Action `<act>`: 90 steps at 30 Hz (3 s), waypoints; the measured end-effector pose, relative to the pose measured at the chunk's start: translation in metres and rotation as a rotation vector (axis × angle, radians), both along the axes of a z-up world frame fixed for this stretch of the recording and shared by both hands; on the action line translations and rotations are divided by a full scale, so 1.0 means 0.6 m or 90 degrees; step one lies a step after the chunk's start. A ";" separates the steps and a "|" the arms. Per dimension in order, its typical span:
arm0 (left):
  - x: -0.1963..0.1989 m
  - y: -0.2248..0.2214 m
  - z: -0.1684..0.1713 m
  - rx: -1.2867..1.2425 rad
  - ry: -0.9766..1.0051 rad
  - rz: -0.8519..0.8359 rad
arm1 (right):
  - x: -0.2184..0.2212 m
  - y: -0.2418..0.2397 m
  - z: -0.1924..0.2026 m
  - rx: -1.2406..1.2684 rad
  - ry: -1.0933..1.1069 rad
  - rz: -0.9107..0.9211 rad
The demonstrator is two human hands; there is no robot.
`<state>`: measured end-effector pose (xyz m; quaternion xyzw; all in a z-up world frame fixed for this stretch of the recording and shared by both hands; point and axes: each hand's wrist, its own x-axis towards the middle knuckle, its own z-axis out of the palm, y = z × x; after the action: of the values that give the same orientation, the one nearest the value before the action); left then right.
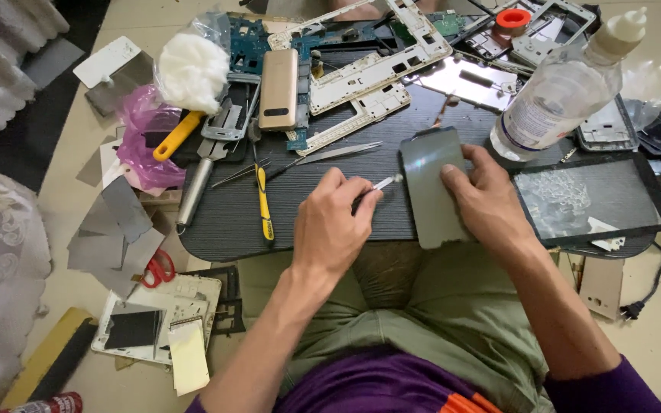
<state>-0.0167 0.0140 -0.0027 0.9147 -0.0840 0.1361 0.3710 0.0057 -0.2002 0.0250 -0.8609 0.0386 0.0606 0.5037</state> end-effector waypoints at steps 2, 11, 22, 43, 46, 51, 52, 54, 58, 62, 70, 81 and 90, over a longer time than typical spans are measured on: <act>0.011 -0.005 -0.001 -0.011 -0.026 0.011 | 0.009 -0.014 -0.021 -0.021 0.010 0.020; 0.017 -0.031 -0.009 -0.013 -0.010 -0.010 | 0.013 -0.015 -0.010 -0.047 0.044 0.094; 0.028 -0.015 -0.026 0.045 -0.005 0.023 | 0.012 -0.014 0.000 -0.018 0.089 0.095; 0.014 -0.007 -0.014 0.046 -0.014 0.095 | 0.026 -0.037 -0.036 0.139 0.072 -0.003; 0.015 -0.008 -0.023 0.077 -0.029 0.084 | 0.026 -0.040 -0.041 0.143 0.068 0.000; 0.009 -0.012 -0.025 0.115 -0.088 0.064 | 0.028 -0.038 -0.044 0.111 0.042 0.018; 0.010 -0.012 -0.029 0.115 -0.087 0.065 | 0.025 -0.034 -0.039 0.110 0.042 0.019; 0.013 -0.011 -0.036 0.126 -0.113 0.062 | 0.020 -0.024 -0.027 0.101 0.048 -0.009; 0.016 -0.010 -0.040 0.122 -0.124 0.052 | 0.019 -0.019 -0.019 0.070 0.051 0.004; 0.017 -0.006 -0.038 0.111 -0.107 0.037 | 0.013 -0.008 -0.006 0.055 0.066 -0.011; 0.019 -0.012 -0.037 0.073 -0.113 0.062 | 0.015 0.004 0.003 0.017 0.078 -0.008; 0.027 -0.042 -0.034 0.149 -0.202 0.156 | 0.000 -0.003 -0.030 -0.042 -0.118 -0.018; 0.024 -0.044 -0.037 0.142 -0.222 0.173 | -0.006 0.001 -0.019 -0.013 -0.142 -0.014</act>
<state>-0.0026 -0.0122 -0.0250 0.9156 -0.0374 0.3304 0.2259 0.0024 -0.1996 0.0135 -0.8670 -0.0079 -0.0413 0.4965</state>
